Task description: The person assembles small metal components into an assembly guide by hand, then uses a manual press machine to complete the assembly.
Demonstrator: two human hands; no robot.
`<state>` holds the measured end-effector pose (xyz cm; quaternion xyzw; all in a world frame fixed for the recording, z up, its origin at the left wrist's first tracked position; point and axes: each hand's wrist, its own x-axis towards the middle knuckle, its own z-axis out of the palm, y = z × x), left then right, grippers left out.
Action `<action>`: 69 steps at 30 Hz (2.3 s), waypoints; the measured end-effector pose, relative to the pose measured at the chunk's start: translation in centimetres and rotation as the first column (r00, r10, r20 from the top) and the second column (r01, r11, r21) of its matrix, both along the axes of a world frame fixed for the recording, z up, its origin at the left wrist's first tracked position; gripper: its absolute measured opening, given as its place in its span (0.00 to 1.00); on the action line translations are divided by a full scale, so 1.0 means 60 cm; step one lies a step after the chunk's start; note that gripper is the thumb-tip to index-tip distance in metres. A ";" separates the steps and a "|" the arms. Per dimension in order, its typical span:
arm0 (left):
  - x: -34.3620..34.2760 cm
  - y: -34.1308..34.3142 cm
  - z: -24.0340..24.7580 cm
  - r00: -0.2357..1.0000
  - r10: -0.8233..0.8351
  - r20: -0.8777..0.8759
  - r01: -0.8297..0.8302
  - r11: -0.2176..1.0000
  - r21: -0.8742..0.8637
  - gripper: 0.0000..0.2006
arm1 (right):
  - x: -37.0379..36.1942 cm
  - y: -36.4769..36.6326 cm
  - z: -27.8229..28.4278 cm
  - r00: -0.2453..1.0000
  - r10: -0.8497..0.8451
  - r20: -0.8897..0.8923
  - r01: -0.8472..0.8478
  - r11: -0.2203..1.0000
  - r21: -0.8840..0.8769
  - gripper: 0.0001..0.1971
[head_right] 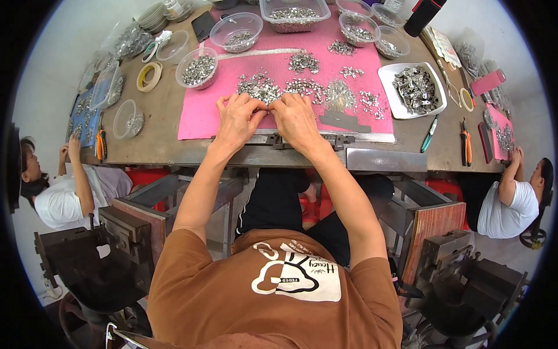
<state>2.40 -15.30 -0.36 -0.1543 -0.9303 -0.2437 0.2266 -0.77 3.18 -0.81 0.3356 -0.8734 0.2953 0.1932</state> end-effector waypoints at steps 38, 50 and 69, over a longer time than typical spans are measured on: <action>-0.017 -0.014 -0.010 0.998 -0.055 -0.015 0.054 0.995 -0.086 0.04 | -0.044 0.006 0.016 0.962 0.267 -0.057 -0.248 0.941 0.230 0.03; 0.053 0.060 0.000 0.944 -0.317 -0.094 0.327 0.936 0.129 0.07 | 0.062 0.105 0.032 0.981 0.181 0.077 -0.176 0.982 -0.063 0.07; 0.027 0.038 0.007 0.969 -0.246 0.033 0.238 0.957 0.166 0.11 | 0.067 0.102 0.029 0.976 0.206 -0.070 -0.199 0.975 0.097 0.06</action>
